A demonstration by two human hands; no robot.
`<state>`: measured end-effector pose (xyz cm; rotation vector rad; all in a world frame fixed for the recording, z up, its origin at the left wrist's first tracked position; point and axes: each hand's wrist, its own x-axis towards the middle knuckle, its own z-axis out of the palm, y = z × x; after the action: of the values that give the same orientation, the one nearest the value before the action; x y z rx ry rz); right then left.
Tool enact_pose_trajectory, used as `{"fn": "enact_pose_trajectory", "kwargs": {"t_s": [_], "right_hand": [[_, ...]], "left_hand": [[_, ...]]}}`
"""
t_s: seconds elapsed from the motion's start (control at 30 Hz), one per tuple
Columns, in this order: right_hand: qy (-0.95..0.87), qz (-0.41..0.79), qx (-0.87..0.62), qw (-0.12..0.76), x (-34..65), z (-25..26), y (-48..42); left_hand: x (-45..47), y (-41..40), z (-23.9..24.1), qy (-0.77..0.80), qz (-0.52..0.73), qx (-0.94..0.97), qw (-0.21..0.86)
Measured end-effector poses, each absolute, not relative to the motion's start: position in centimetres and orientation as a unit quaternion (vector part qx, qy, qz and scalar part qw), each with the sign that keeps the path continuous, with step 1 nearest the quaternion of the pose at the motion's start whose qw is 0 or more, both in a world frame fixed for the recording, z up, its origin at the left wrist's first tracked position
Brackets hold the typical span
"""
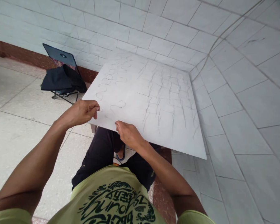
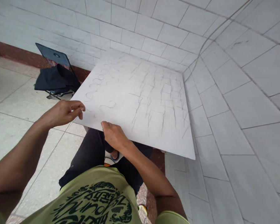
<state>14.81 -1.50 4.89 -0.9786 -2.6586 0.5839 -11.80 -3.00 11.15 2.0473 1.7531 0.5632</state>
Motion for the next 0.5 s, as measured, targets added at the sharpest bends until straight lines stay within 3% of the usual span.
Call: {"fn": "enact_pose_trajectory", "kwargs": {"t_s": [0.2,0.4,0.5], "right_hand": [[-0.884,0.271,-0.353,0.143,14.8,4.6,-1.9],[-0.921,0.099,-0.357,0.118,15.0,6.8,-1.8],[-0.922,0.072,-0.361,0.122,14.1,7.8,-1.5]], "left_hand": [[-11.6,-2.8,11.0,0.606,0.189,0.750,0.185],[-9.9,-3.3,10.5,0.565,0.162,0.789,0.176],[-8.3,-3.6,10.3,0.559,0.130,0.808,0.133]]}}
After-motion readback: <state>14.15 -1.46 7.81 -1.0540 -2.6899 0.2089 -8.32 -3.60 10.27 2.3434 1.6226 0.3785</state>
